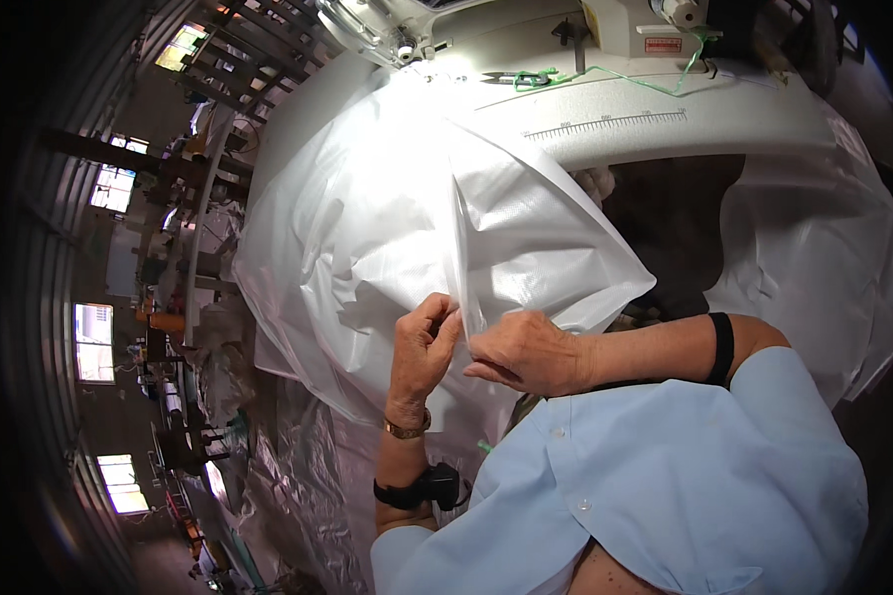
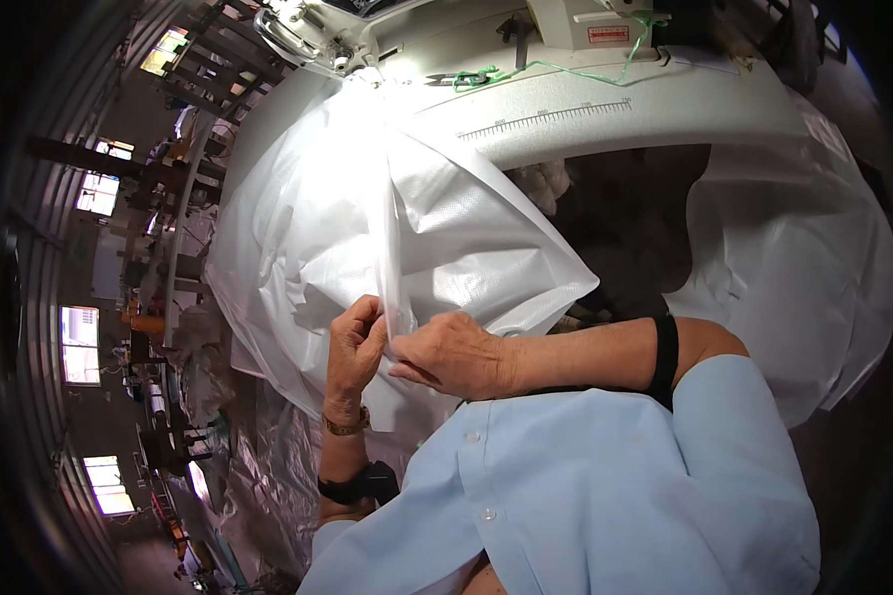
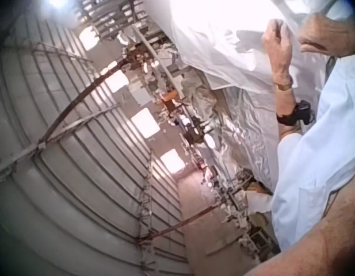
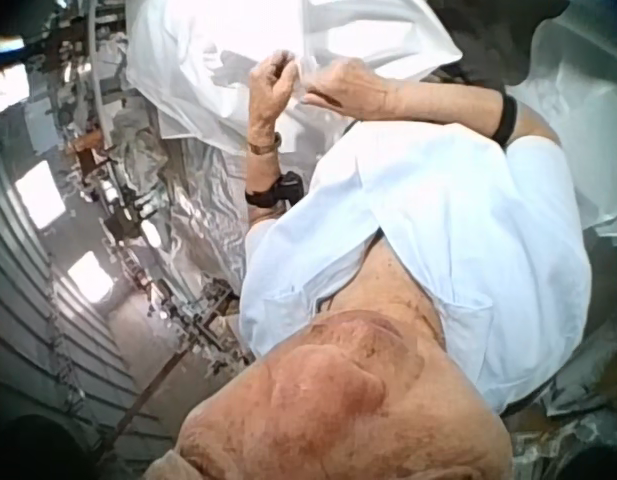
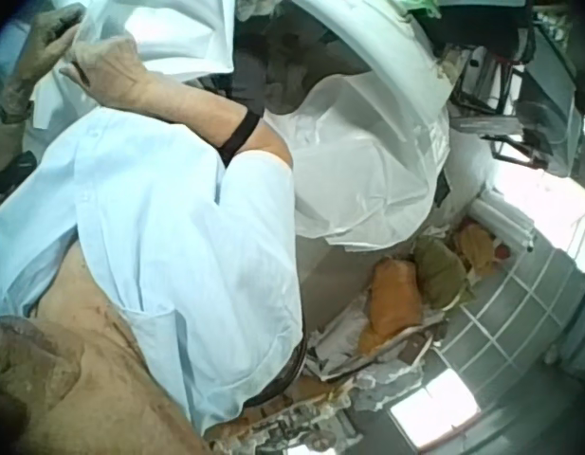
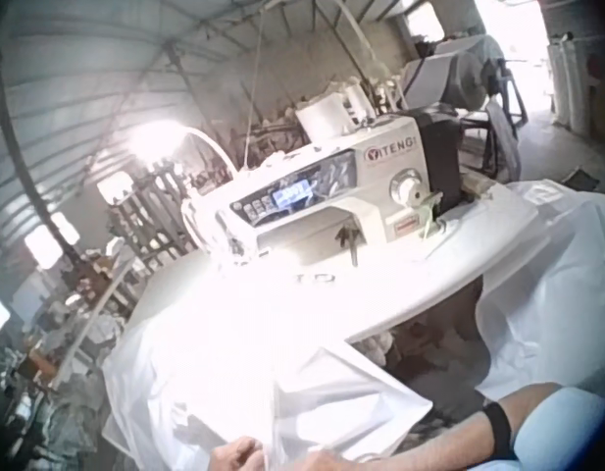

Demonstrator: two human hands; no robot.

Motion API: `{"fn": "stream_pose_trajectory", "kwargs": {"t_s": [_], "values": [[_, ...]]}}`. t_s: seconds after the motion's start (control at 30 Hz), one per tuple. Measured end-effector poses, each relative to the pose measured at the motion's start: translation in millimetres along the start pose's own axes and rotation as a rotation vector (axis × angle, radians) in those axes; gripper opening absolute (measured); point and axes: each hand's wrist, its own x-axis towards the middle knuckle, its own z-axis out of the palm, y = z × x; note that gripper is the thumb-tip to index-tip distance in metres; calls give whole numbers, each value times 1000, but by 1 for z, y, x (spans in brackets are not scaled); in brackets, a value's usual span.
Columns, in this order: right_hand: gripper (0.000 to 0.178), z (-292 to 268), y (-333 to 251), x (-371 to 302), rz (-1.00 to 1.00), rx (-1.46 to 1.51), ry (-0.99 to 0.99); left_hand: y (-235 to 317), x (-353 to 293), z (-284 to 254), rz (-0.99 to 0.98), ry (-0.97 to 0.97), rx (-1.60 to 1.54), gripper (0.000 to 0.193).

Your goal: Sewing two large white plastic sheets together using an industrial sewing machine.

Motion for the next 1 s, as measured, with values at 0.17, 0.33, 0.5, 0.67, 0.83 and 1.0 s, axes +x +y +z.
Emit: {"fn": "stream_pose_trajectory", "kwargs": {"t_s": [0.17,0.33,0.5,0.67,0.83,1.0], "values": [[18,5,-4,5,-7,-251,-272,-13,-5,11,15,61,-152,14],[11,10,-6,6,-186,-398,-195,-10,-2,17,-100,188,-319,17],[17,-6,-4,2,-334,-429,-182,-12,5,21,-77,187,-239,16],[27,-63,20,-25,-170,-483,372,-11,6,22,-57,255,-367,15],[19,-104,41,-53,432,-842,153,4,5,26,-129,296,-592,14],[12,-95,23,-37,259,-235,176,22,9,27,-65,308,-444,16]]}}
